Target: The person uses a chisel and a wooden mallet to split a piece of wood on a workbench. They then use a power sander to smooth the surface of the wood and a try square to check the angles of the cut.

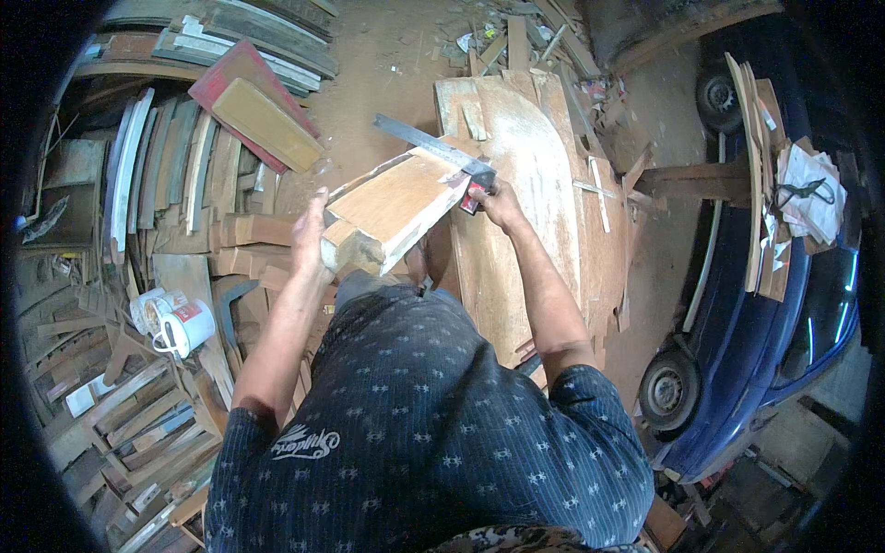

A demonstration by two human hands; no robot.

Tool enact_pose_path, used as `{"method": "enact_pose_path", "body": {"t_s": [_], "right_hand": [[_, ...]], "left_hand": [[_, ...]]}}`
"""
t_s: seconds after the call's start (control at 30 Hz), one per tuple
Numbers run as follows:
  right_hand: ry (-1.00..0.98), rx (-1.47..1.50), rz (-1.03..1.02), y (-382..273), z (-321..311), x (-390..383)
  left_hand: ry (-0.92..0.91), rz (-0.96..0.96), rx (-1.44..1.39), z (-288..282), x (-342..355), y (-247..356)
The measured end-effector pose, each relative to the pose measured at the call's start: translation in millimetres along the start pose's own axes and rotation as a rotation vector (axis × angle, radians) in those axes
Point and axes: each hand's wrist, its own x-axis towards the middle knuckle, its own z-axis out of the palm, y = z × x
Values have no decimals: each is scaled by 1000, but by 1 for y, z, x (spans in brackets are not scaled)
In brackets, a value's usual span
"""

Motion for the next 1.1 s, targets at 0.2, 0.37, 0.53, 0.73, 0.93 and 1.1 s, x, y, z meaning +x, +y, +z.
{"method": "enact_pose_path", "body": {"t_s": [0.2,0.37,0.53,0.73,0.93,1.1], "right_hand": [[-36,65,-13,-3,-2,-5],[-35,197,-32,-10,-2,-21],[-100,223,-52,-70,0,-83],[-184,287,-131,-153,7,-172],[-210,209,-144,-170,6,-189],[-217,175,-163,-177,5,-188]], "left_hand": [[33,3,12,1,-2,-6],[-27,-55,-88,23,-25,2],[-77,-37,-222,47,-34,-5],[-175,-18,-239,49,-25,-17],[-219,-35,-268,57,-26,-14],[-213,-36,-288,58,-28,-10]]}}
